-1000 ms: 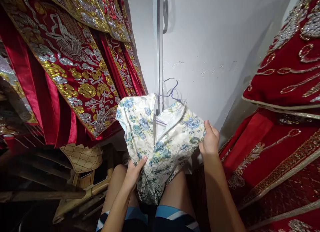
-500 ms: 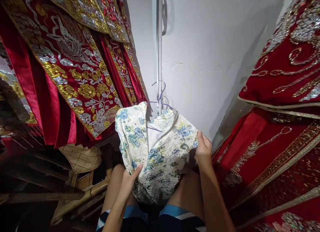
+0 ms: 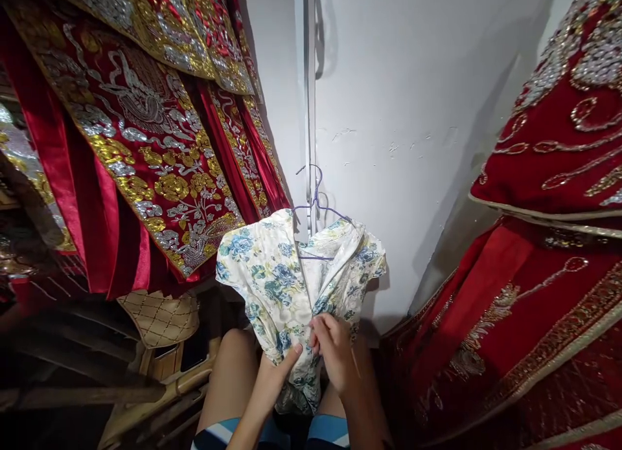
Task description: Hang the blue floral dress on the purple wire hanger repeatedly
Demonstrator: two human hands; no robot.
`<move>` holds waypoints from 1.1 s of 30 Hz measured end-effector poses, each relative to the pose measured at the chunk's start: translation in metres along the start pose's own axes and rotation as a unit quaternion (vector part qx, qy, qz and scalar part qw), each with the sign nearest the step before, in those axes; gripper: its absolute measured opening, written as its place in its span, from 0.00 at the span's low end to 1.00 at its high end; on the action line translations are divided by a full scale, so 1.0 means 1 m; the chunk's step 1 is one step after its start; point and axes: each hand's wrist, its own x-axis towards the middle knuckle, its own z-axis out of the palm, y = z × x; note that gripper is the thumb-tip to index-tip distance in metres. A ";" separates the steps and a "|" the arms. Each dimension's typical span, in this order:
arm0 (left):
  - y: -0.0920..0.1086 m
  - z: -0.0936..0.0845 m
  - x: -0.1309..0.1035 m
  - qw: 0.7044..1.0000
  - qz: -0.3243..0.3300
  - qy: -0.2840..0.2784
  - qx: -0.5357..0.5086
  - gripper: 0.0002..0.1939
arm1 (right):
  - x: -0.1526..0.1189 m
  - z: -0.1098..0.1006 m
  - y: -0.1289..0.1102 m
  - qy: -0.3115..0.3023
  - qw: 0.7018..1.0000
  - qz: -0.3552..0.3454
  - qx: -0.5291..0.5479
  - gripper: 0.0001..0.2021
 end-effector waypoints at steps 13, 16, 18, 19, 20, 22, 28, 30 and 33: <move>0.005 0.002 -0.012 0.998 0.007 0.022 0.051 0.37 | 0.023 0.016 -0.018 0.000 0.980 -0.021 -0.198 0.15; 0.004 0.005 -0.013 0.998 -0.001 0.020 0.061 0.35 | 0.029 0.014 -0.019 0.002 0.983 -0.002 -0.183 0.11; 0.001 0.007 -0.015 0.998 -0.003 0.015 0.065 0.33 | 0.029 0.013 -0.017 0.007 0.983 0.000 -0.181 0.12; -0.001 0.008 -0.015 0.998 -0.001 0.010 0.068 0.32 | 0.028 0.013 -0.016 0.009 0.983 -0.004 -0.182 0.14; -0.002 0.008 -0.015 0.997 0.002 0.005 0.070 0.32 | 0.026 0.013 -0.015 0.008 0.984 -0.010 -0.177 0.15; -0.004 0.004 -0.013 0.997 0.005 0.004 0.079 0.32 | 0.021 0.011 -0.015 -0.001 0.990 -0.015 -0.143 0.18; 0.009 -0.029 0.004 0.945 0.136 0.249 0.160 0.37 | 0.000 0.006 -0.028 -0.012 0.997 0.029 -0.064 0.18; 0.016 -0.028 0.008 0.900 0.259 0.279 0.212 0.32 | -0.003 0.005 -0.033 0.001 0.998 0.040 -0.053 0.17; 0.024 -0.004 0.014 0.885 0.335 0.139 0.292 0.19 | 0.001 0.004 -0.036 -0.008 0.999 0.037 -0.024 0.15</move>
